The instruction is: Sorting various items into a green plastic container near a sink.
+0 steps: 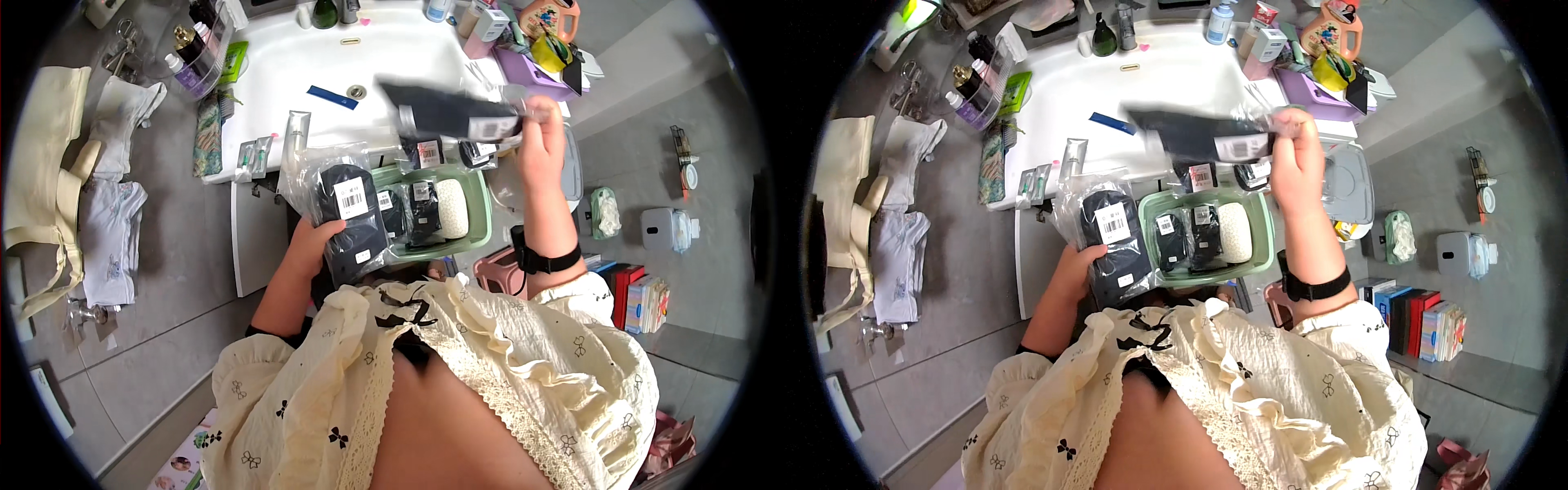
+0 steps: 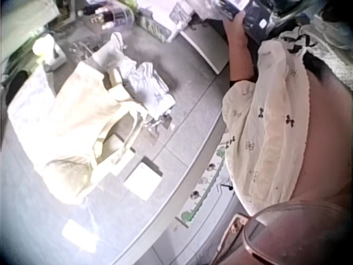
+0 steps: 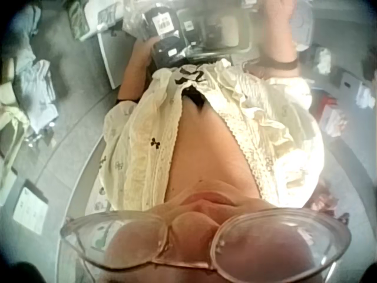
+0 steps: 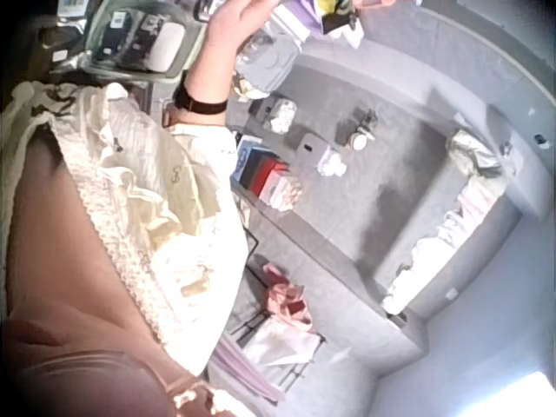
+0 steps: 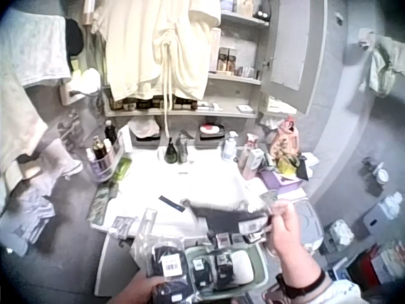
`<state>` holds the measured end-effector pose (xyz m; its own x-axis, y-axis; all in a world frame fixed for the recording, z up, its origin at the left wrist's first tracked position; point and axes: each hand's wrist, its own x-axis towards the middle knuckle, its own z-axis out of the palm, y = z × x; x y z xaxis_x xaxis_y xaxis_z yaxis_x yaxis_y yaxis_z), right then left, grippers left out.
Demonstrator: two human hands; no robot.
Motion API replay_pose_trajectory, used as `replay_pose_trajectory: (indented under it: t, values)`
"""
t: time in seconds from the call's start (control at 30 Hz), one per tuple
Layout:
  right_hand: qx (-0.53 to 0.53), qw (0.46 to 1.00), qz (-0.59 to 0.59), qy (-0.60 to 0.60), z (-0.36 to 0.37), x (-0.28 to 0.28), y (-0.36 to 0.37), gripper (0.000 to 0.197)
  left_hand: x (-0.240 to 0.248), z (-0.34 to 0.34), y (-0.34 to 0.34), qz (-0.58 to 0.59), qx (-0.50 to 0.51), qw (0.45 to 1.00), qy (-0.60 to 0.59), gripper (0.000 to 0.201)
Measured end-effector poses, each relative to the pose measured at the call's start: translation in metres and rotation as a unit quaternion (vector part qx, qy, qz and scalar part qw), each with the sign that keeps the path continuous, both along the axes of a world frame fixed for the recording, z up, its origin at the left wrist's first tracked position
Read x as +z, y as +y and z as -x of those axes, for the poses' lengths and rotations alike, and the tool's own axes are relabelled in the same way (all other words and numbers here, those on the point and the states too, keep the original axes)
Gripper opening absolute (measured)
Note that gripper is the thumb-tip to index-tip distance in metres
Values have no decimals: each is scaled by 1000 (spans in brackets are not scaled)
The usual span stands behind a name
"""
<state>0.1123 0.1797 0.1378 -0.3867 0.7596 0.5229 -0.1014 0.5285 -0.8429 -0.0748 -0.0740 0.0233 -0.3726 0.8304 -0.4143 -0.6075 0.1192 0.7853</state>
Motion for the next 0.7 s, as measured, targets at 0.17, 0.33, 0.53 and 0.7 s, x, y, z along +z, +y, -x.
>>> replay_pose_trajectory:
  t: [0.17,0.33,0.53,0.7]
  values:
    - [115,966,-222,-65,-32,25,1,14,3,-14,17,25,2,999,27,45]
    - [116,973,-114,-165,-6,-13,-31,17,1,-44,49,9,-69,997,46,48]
    - [3,977,-93,-194,10,-47,-23,14,23,-90,85,-41,-123,989,73,60]
    - [-140,968,-83,-190,-9,-49,-6,39,34,-117,108,-13,-112,989,99,59]
